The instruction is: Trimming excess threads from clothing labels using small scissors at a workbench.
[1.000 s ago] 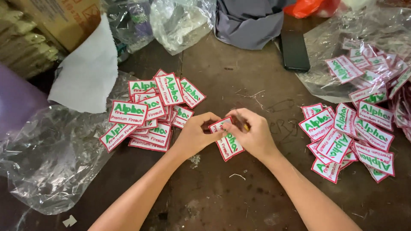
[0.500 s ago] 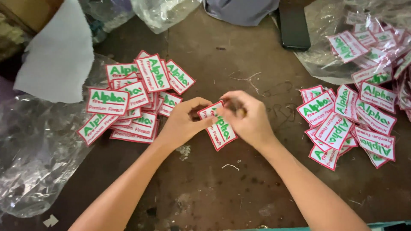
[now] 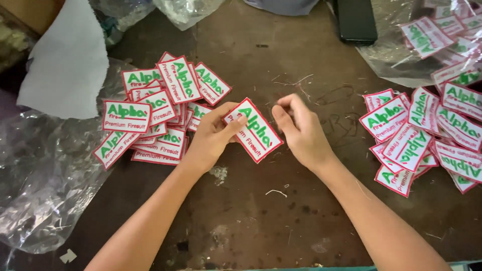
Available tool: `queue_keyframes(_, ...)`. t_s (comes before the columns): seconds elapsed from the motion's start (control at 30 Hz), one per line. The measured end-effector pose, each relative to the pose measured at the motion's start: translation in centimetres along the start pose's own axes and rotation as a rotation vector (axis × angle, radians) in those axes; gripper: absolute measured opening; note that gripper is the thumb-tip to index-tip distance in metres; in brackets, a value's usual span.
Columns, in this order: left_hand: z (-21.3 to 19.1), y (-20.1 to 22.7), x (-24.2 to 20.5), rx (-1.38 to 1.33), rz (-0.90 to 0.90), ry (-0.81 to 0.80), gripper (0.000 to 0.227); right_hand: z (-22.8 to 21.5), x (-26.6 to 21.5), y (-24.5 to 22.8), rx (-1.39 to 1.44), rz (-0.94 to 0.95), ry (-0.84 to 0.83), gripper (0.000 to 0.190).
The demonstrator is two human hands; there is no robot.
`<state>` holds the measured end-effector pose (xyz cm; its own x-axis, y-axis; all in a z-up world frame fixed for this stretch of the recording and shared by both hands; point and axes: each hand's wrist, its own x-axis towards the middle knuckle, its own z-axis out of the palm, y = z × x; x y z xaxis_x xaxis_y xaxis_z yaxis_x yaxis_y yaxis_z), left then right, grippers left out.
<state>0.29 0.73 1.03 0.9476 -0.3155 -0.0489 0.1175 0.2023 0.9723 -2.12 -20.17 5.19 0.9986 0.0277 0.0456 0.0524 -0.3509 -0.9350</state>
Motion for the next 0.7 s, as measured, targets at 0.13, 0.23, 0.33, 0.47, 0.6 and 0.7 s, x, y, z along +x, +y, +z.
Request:
queue_keyframes(0.13,-0.7,-1.7,0.5,-0.046,0.030,0.020,0.030,-0.1,0.0,0.2,-0.063,0.016,-0.080,0.036)
queue_keyframes(0.23,-0.4,-1.0,0.3,-0.034,0.045,0.013,0.030,-0.2,-0.1,0.3,-0.157,-0.019,-0.089,0.038)
queue_keyframes(0.33,-0.2,-0.6,0.3,0.001,0.043,0.001,0.028,-0.1,-0.1,0.5,-0.166,-0.064,-0.097,0.035)
queue_keyframes(0.47,-0.1,-0.4,0.3,0.072,0.058,-0.014,0.028,0.2,-0.2,0.9,-0.151,-0.062,-0.108,0.036)
queue_keyframes(0.6,0.3,0.6,-0.1,0.116,0.052,-0.041,0.026,0.3,0.0,1.4,-0.201,-0.079,-0.117,0.035)
queue_keyframes(0.7,0.5,1.6,-0.6,0.129,0.064,-0.072,0.026,0.6,-0.5,0.6,-0.200,-0.069,-0.128,0.030)
